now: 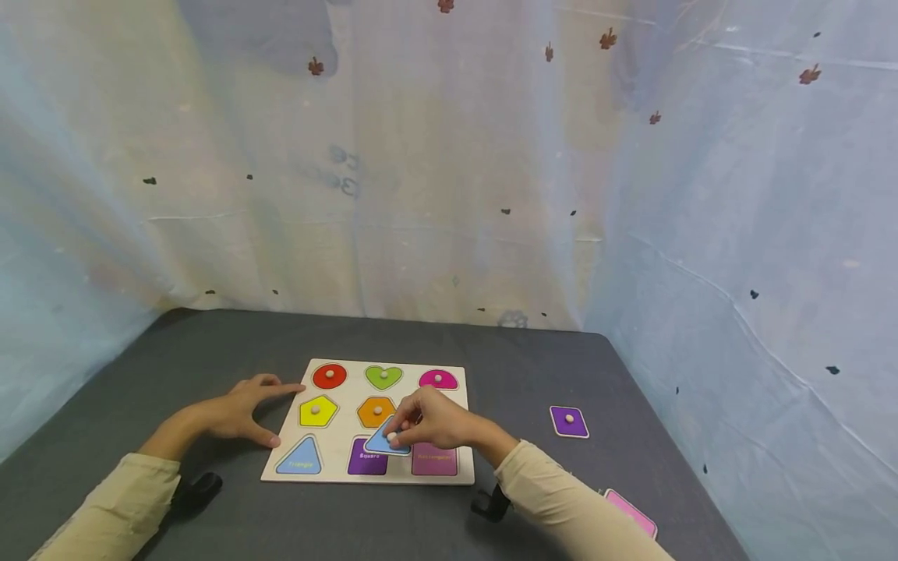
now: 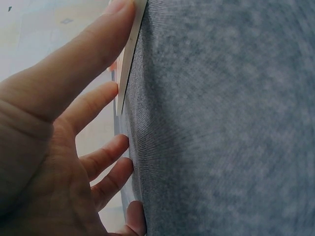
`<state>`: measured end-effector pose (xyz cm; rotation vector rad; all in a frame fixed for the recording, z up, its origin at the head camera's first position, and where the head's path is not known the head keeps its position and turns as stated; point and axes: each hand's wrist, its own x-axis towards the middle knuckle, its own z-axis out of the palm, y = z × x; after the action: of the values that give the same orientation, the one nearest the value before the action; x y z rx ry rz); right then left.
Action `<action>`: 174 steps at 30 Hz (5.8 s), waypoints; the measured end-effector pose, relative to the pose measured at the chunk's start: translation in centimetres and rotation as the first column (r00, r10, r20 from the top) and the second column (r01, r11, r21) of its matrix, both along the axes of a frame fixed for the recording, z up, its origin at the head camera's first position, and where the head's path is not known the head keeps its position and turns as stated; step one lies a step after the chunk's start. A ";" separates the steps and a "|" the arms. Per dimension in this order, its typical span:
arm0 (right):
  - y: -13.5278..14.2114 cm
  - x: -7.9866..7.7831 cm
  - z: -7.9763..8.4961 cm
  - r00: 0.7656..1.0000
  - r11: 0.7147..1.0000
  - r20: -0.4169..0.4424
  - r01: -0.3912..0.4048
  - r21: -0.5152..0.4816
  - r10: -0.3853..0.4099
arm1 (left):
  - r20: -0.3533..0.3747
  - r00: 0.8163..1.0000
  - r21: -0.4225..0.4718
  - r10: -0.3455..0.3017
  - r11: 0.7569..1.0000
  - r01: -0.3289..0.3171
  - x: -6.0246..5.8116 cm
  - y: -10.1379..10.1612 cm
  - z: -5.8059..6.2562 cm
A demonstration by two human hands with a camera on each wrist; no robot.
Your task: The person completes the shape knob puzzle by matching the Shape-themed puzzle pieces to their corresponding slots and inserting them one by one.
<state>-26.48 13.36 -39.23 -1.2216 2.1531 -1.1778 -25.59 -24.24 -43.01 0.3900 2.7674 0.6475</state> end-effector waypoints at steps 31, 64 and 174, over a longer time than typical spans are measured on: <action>-7.4 0.3 0.2 0.999 0.999 0.041 0.000 0.047 -0.002 | 0.009 1.000 -0.020 0.009 1.000 -0.009 -0.3 0.1 0.2; -12.2 0.8 -2.7 0.997 0.995 0.068 0.042 0.088 -0.048 | -0.020 0.999 0.011 -0.027 1.000 0.027 0.1 0.0 0.3; -3.5 1.0 -1.2 0.965 0.978 0.157 0.210 0.019 -0.210 | -0.009 1.000 0.008 -0.001 1.000 0.001 0.0 -0.1 0.1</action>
<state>-25.49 9.85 -40.41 -0.8816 2.2028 -1.3096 -25.58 -24.30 -42.95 0.3964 2.7740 0.6580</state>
